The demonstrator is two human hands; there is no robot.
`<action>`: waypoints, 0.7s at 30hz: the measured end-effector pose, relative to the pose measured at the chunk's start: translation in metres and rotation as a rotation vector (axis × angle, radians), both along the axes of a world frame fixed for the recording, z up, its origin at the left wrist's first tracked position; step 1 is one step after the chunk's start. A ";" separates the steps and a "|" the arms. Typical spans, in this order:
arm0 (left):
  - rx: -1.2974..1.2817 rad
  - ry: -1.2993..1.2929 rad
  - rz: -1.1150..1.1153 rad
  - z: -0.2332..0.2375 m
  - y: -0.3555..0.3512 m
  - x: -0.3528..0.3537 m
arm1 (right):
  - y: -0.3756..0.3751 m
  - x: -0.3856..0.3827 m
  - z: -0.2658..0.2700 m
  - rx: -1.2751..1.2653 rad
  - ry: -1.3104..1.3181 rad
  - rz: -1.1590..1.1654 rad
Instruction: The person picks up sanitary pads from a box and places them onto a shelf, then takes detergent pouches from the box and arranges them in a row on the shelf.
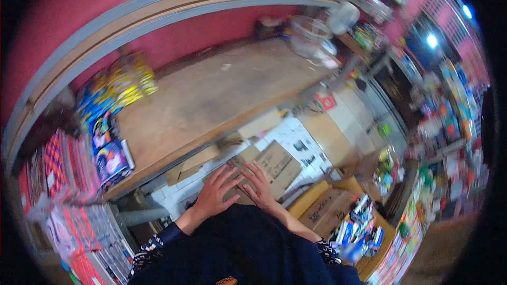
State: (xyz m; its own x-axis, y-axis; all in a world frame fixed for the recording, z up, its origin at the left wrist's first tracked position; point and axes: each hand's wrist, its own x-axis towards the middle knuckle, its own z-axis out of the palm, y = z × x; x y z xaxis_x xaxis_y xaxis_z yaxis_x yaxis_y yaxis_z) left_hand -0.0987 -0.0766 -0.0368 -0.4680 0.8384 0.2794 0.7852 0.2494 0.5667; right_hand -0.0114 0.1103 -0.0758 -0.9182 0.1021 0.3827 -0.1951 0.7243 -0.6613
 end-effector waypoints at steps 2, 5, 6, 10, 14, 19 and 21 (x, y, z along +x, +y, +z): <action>-0.032 -0.021 -0.074 0.012 0.034 0.023 | 0.032 0.039 0.001 -0.008 -0.014 -0.103; -0.096 -0.055 -0.188 0.023 0.073 0.050 | 0.070 0.092 0.000 0.045 -0.011 -0.241; -0.114 -0.058 -0.231 0.026 0.086 0.056 | 0.078 0.108 0.001 0.028 -0.011 -0.295; -0.145 -0.060 -0.369 0.038 0.132 0.073 | 0.102 0.152 0.003 0.005 0.020 -0.491; -0.141 -0.010 -0.553 0.045 0.172 0.088 | 0.105 0.183 0.011 -0.036 0.049 -0.676; -0.102 0.017 -0.753 0.034 0.212 0.109 | 0.104 0.224 0.008 -0.068 0.034 -0.874; -0.101 0.023 -0.811 0.030 0.220 0.117 | 0.104 0.242 0.003 -0.084 0.029 -0.963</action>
State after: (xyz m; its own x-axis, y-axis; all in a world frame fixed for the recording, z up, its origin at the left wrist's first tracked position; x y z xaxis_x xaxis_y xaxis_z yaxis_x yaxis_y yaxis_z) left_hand 0.0184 0.1439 -0.0069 0.3001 0.9356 0.1862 0.7548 -0.3523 0.5533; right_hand 0.2302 0.2141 -0.0726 -0.4166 0.8344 0.3609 0.4406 0.5326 -0.7227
